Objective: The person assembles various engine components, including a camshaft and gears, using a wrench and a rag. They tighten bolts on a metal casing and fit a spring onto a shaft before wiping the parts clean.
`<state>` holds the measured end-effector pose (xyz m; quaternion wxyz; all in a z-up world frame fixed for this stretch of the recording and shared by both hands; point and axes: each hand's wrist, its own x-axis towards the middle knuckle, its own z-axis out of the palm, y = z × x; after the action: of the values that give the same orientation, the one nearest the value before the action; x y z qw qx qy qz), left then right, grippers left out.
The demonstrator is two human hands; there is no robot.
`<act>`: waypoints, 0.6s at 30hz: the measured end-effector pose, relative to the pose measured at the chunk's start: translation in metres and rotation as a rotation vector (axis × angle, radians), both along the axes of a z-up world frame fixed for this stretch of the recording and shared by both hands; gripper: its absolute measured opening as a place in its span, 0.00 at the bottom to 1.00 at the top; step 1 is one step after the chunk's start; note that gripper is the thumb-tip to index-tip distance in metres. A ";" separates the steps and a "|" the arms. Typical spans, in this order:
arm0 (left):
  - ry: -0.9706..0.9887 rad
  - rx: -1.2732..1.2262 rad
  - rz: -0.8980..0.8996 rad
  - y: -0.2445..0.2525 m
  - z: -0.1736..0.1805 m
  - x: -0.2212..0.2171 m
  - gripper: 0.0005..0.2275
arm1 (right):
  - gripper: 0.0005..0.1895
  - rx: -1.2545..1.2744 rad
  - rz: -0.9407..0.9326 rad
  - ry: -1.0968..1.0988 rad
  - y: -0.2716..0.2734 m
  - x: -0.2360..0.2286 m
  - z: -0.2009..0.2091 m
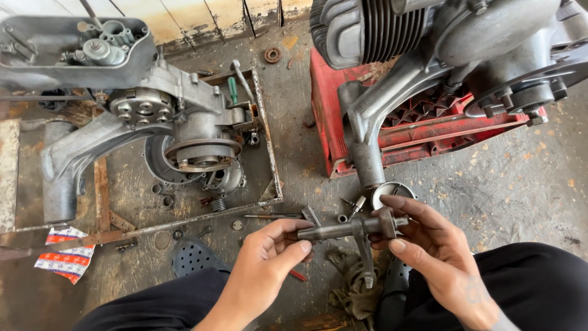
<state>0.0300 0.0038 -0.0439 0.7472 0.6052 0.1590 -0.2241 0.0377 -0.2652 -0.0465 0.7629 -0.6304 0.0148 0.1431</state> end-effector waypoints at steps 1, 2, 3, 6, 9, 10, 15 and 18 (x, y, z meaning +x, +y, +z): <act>0.006 -0.002 0.009 -0.002 -0.004 -0.002 0.15 | 0.33 -0.002 0.009 0.006 0.001 0.000 0.002; 0.028 0.013 0.003 -0.003 -0.008 -0.003 0.15 | 0.33 -0.011 0.042 0.006 0.002 0.001 0.004; 0.052 0.030 0.002 -0.004 -0.011 -0.006 0.15 | 0.32 -0.018 0.080 0.009 0.003 0.001 0.005; 0.021 -0.010 -0.012 -0.005 -0.036 -0.014 0.15 | 0.32 -0.210 0.155 0.067 0.008 0.002 0.007; -0.026 -0.020 -0.027 -0.007 -0.062 -0.017 0.16 | 0.19 -0.697 0.227 -0.164 0.013 0.004 -0.001; -0.020 -0.014 -0.007 -0.005 -0.062 -0.015 0.16 | 0.19 -0.689 0.248 -0.166 0.014 0.004 -0.007; -0.114 0.585 -0.586 0.010 -0.060 -0.004 0.20 | 0.24 -1.063 0.315 -0.413 0.018 -0.010 -0.032; -0.219 0.884 -1.157 0.033 -0.142 -0.005 0.21 | 0.25 -1.156 0.407 -0.423 0.011 -0.010 -0.044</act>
<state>0.0248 0.0366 -0.1862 0.2075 0.8559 -0.1858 -0.4357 0.0278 -0.2545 -0.0903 0.2446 -0.9442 -0.1809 0.1263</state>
